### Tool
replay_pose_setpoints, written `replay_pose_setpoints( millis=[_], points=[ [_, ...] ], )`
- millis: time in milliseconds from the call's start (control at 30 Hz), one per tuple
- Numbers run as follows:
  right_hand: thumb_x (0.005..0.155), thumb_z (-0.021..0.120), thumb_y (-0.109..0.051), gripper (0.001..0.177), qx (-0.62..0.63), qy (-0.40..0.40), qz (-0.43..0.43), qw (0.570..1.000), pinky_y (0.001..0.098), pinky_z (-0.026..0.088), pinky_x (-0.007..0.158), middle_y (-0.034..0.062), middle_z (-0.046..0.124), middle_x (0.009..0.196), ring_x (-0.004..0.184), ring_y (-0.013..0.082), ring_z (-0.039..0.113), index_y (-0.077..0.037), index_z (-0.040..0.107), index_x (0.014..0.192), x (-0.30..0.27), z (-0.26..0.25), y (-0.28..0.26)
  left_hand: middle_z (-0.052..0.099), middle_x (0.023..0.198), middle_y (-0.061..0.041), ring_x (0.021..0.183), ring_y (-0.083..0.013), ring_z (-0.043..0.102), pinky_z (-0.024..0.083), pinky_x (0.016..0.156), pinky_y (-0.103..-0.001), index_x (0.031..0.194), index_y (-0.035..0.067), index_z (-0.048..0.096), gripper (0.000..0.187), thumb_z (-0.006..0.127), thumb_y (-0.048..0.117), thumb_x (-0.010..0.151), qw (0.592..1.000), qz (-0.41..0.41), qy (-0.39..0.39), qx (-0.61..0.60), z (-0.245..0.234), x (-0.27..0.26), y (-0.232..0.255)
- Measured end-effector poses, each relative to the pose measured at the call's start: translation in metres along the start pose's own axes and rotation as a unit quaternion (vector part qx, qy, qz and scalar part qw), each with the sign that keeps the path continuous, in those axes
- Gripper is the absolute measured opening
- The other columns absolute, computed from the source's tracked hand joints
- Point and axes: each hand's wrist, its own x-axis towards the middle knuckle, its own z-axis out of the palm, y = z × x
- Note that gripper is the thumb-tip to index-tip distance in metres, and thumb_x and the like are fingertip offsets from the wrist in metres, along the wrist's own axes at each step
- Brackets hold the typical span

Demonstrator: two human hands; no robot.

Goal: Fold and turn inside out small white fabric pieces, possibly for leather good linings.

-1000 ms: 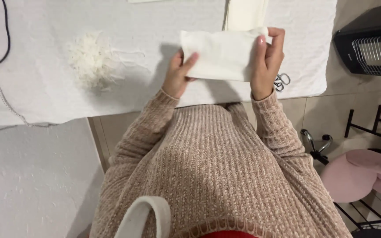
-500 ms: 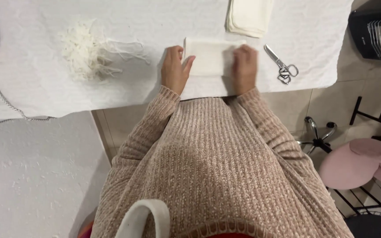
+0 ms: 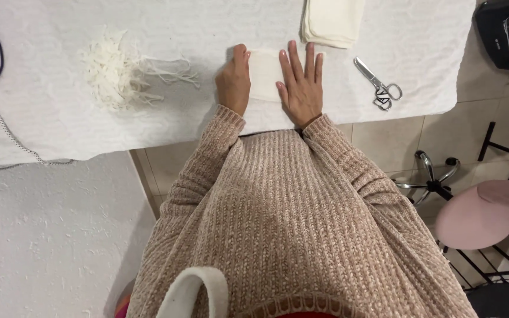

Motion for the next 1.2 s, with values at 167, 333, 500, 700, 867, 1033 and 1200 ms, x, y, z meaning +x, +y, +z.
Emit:
replay_pose_setpoints(
  millis=[167, 333, 500, 700, 867, 1033, 1200],
  points=[
    [0.106, 0.009, -0.063, 0.07, 0.023, 0.016, -0.01, 1.0, 0.052, -0.012, 0.126, 0.0003, -0.004, 0.169, 0.154, 0.0304, -0.009, -0.025, 0.006, 0.164, -0.003, 0.002, 0.001, 0.056, 0.068, 0.001, 0.046, -0.0082, 0.052, 0.043, 0.035, -0.021, 0.108, 0.007, 0.051, 0.014, 0.06, 0.009, 0.098, 1.0, -0.009, 0.008, 0.015, -0.009, 0.004, -0.001],
    [0.106, 0.011, -0.064, 0.07, 0.02, 0.018, -0.011, 1.0, 0.0526, -0.011, 0.125, 0.0012, -0.005, 0.169, 0.154, 0.031, -0.008, -0.024, 0.006, 0.164, 0.001, 0.011, 0.003, 0.065, 0.074, -0.005, 0.062, -0.016, 0.059, 0.05, 0.055, -0.028, 0.092, 0.003, 0.07, 0.008, 0.062, 0.0, 0.091, 0.983, 0.14, 0.057, -0.103, -0.02, -0.002, 0.043],
    [0.097, -0.001, -0.066, 0.08, 0.0, -0.09, 0.013, 0.996, 0.0534, -0.01, 0.124, 0.0075, -0.007, 0.17, 0.154, 0.0339, -0.009, -0.019, -0.003, 0.162, 0.003, -0.025, -0.006, -0.011, 0.167, -0.001, 0.157, -0.0242, -0.007, -0.006, 0.128, -0.048, 0.163, 0.021, -0.003, 0.073, 0.007, 0.066, 0.106, 0.875, 0.237, -0.385, 0.175, -0.025, -0.003, 0.042],
    [0.103, 0.006, -0.059, 0.074, 0.119, 0.038, -0.007, 0.992, 0.0469, -0.003, 0.125, 0.0081, 0.013, 0.168, 0.154, 0.0268, 0.004, -0.012, 0.016, 0.16, -0.002, -0.016, 0.009, -0.003, 0.168, -0.004, 0.157, -0.0244, 0.001, 0.0, 0.128, -0.05, 0.163, 0.011, 0.005, 0.066, 0.042, 0.046, 0.12, 0.93, 0.126, -0.294, 0.183, -0.021, 0.018, 0.001],
    [0.091, 0.073, -0.032, 0.052, 0.165, 0.148, -0.001, 0.975, 0.0445, 0.031, 0.1, 0.0033, 0.058, 0.129, 0.113, 0.0227, 0.047, -0.016, 0.055, 0.136, 0.013, -0.023, 0.062, 0.062, 0.117, -0.003, 0.11, -0.0221, 0.052, 0.038, 0.102, -0.041, 0.133, 0.012, 0.055, 0.06, 0.084, 0.029, 0.082, 0.97, 0.218, -0.106, 0.009, -0.008, 0.037, -0.021],
    [0.076, 0.09, -0.024, 0.036, 0.252, 0.091, -0.003, 0.964, 0.0417, 0.035, 0.094, 0.0027, 0.054, 0.099, 0.099, 0.0251, 0.043, -0.013, 0.07, 0.104, 0.021, -0.027, 0.092, 0.055, 0.093, 0.002, 0.095, -0.0211, 0.047, 0.032, 0.096, -0.046, 0.101, 0.019, 0.07, 0.022, 0.078, 0.028, 0.084, 0.949, 0.166, -0.268, 0.0, -0.015, 0.06, -0.025],
    [0.074, 0.074, 0.014, 0.024, 0.323, 0.293, -0.039, 0.899, 0.0386, 0.05, 0.091, 0.0092, 0.058, 0.103, 0.102, 0.0256, 0.052, -0.005, 0.064, 0.083, -0.012, -0.076, 0.083, 0.055, 0.107, -0.004, 0.102, -0.0216, 0.05, 0.044, 0.087, -0.032, 0.081, 0.009, 0.064, 0.025, 0.076, -0.012, 0.074, 0.931, 0.2, -0.056, -0.3, -0.083, 0.067, 0.018]
  ],
)
